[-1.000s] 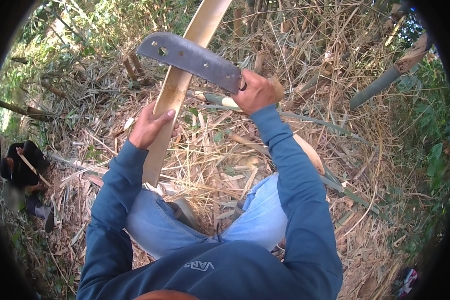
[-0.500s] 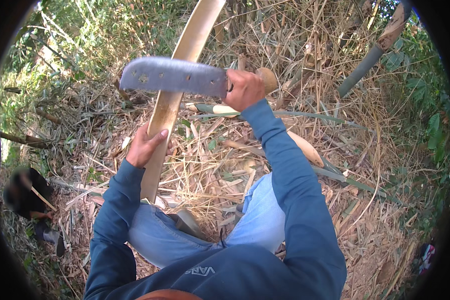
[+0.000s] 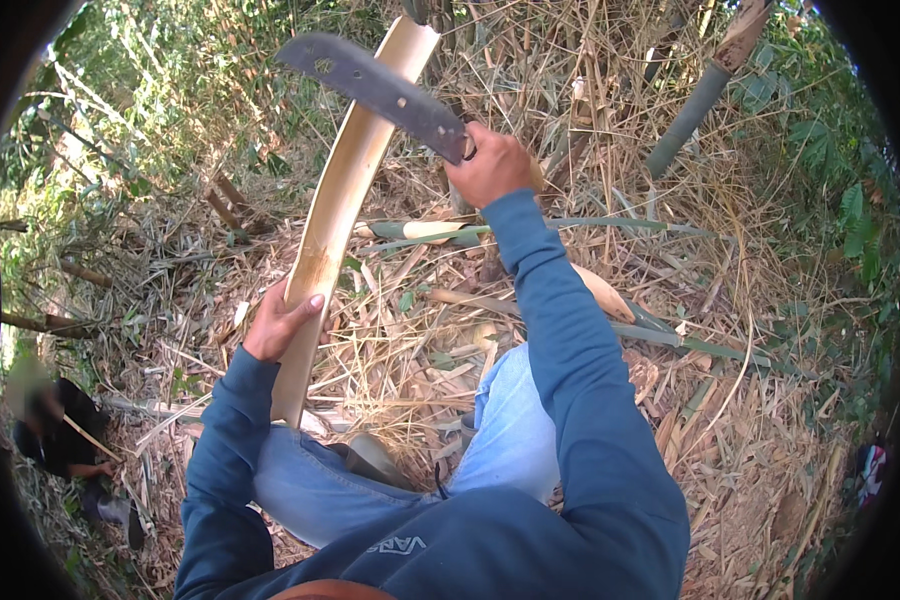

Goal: The person sits on the ground in a bamboo grove and uses a machete to split a long bamboo stalk into thin strips. They repeatedly strike and pry the bamboo to separate it into usable pieces.

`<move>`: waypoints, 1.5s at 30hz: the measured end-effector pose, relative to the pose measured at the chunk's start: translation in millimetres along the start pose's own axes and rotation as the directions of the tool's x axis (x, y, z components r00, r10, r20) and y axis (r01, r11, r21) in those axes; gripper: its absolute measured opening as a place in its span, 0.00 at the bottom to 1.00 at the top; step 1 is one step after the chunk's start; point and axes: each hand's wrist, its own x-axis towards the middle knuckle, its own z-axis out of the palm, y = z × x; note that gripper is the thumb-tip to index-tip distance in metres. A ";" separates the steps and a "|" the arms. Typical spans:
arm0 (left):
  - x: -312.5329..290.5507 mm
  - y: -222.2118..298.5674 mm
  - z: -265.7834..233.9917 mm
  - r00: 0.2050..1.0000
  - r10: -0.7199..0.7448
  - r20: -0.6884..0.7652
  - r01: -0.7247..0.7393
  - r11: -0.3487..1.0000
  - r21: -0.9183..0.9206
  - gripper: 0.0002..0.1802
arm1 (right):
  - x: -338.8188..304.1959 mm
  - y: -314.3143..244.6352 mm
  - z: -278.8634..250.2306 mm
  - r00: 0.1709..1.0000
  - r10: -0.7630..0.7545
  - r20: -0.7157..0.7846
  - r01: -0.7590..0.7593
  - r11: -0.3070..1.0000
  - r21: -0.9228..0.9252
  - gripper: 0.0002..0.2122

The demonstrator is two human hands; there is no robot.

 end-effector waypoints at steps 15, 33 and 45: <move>4.9 -7.8 9.0 0.984 -0.101 0.146 0.110 0.992 -0.056 0.23 | 13.0 55.0 -11.0 0.963 0.266 -0.044 -0.266 0.964 0.005 0.15; 7.3 -3.4 -32.8 0.912 0.127 -0.390 -0.022 0.964 0.264 0.24 | -42.5 39.9 -2.6 0.977 -0.036 0.212 0.070 0.985 -0.158 0.14; -4.6 -8.2 -37.8 0.891 0.229 -0.392 -0.028 0.890 0.456 0.20 | -40.2 25.5 13.1 0.968 -0.146 0.206 0.184 0.966 -0.182 0.15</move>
